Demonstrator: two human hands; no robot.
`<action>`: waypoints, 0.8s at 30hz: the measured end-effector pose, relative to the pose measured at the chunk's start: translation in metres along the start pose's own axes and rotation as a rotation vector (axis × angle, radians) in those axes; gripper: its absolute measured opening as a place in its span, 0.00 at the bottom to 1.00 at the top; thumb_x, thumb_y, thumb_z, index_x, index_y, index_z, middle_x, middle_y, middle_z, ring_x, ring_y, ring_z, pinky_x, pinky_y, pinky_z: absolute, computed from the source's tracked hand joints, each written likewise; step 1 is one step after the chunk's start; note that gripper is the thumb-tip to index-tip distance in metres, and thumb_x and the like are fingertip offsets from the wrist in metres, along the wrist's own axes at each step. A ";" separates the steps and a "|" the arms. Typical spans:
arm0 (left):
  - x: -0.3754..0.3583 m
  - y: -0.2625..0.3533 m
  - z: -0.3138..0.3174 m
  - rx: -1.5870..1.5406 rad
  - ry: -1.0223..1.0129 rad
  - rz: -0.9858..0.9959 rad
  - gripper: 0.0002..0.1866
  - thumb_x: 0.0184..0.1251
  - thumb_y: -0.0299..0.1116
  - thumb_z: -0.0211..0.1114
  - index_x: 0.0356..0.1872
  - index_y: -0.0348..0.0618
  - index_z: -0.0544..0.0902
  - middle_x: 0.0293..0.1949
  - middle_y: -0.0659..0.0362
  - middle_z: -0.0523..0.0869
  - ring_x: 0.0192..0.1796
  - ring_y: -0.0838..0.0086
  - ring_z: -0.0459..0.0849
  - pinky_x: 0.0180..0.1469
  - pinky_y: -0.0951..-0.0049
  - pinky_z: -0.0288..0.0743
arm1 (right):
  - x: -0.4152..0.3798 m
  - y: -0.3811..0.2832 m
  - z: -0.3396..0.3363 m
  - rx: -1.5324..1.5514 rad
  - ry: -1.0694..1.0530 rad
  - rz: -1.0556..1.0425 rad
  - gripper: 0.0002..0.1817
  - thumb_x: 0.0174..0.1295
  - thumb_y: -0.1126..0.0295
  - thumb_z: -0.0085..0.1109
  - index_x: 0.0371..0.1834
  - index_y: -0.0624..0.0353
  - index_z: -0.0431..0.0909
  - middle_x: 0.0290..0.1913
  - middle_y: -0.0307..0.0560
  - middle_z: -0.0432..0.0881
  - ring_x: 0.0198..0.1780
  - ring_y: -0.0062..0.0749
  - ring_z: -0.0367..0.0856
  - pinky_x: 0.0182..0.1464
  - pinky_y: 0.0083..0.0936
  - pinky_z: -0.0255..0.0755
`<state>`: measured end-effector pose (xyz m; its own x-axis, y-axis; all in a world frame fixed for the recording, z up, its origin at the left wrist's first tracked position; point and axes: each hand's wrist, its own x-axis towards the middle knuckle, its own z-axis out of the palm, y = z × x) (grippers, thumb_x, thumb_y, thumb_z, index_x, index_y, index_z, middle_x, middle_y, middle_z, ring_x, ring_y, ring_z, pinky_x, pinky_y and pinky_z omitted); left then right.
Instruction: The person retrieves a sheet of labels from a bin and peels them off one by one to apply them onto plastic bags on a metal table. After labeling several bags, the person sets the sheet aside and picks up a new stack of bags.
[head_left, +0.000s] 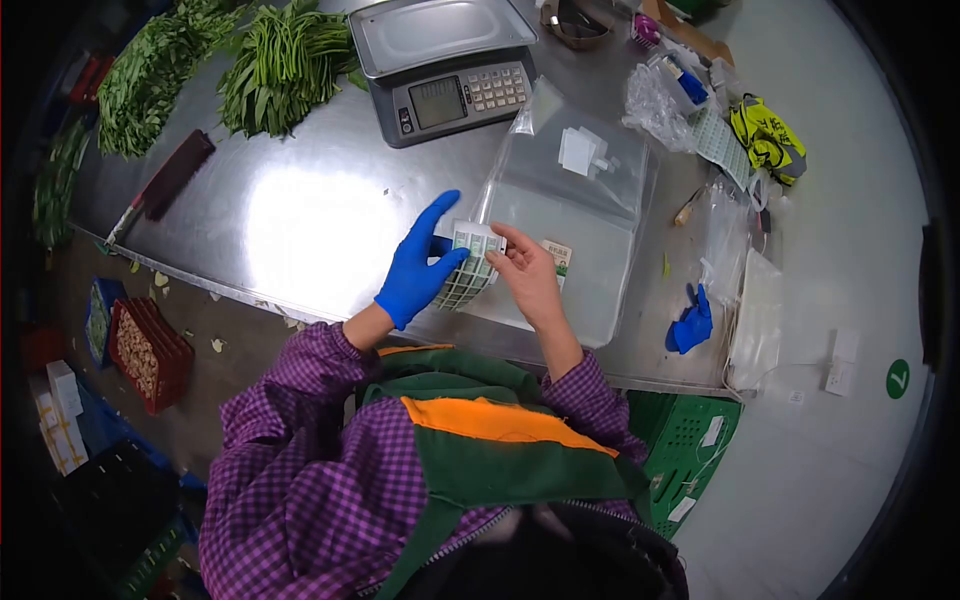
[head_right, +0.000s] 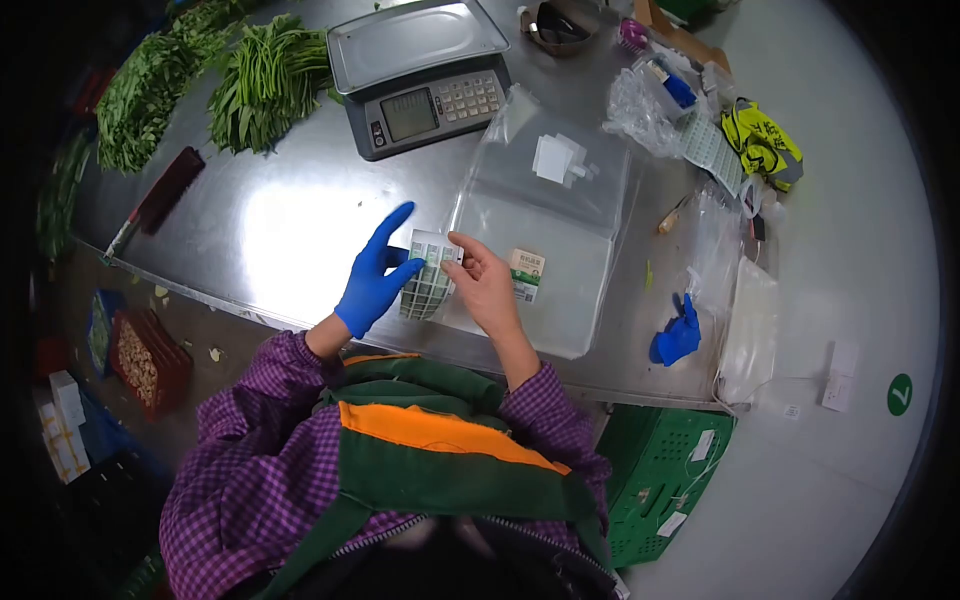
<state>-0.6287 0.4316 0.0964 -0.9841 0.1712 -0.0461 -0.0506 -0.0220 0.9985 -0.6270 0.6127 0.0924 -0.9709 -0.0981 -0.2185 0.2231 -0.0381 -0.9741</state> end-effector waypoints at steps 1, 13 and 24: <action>0.002 -0.001 -0.002 0.013 -0.089 -0.011 0.33 0.60 0.19 0.60 0.68 0.41 0.61 0.63 0.54 0.71 0.42 0.79 0.81 0.49 0.78 0.74 | -0.001 0.001 0.001 0.003 -0.010 -0.006 0.18 0.61 0.78 0.57 0.55 0.66 0.74 0.36 0.39 0.80 0.36 0.15 0.76 0.40 0.13 0.71; 0.007 -0.010 0.000 -0.219 -0.091 -0.258 0.15 0.64 0.26 0.61 0.52 0.38 0.78 0.44 0.59 0.83 0.47 0.78 0.79 0.53 0.77 0.72 | -0.003 -0.004 -0.003 0.052 0.010 -0.008 0.09 0.59 0.76 0.60 0.41 0.67 0.77 0.34 0.38 0.79 0.33 0.14 0.75 0.36 0.12 0.69; -0.001 -0.017 0.007 0.049 -0.011 -0.178 0.13 0.63 0.32 0.63 0.45 0.35 0.82 0.36 0.58 0.86 0.37 0.79 0.82 0.42 0.78 0.76 | -0.011 -0.026 -0.008 -0.431 0.067 -0.297 0.08 0.56 0.71 0.64 0.36 0.62 0.80 0.27 0.40 0.75 0.28 0.23 0.72 0.31 0.20 0.68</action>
<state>-0.6253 0.4383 0.0801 -0.9585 0.1787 -0.2223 -0.2154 0.0573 0.9748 -0.6232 0.6230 0.1198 -0.9934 -0.0810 0.0815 -0.1054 0.3595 -0.9272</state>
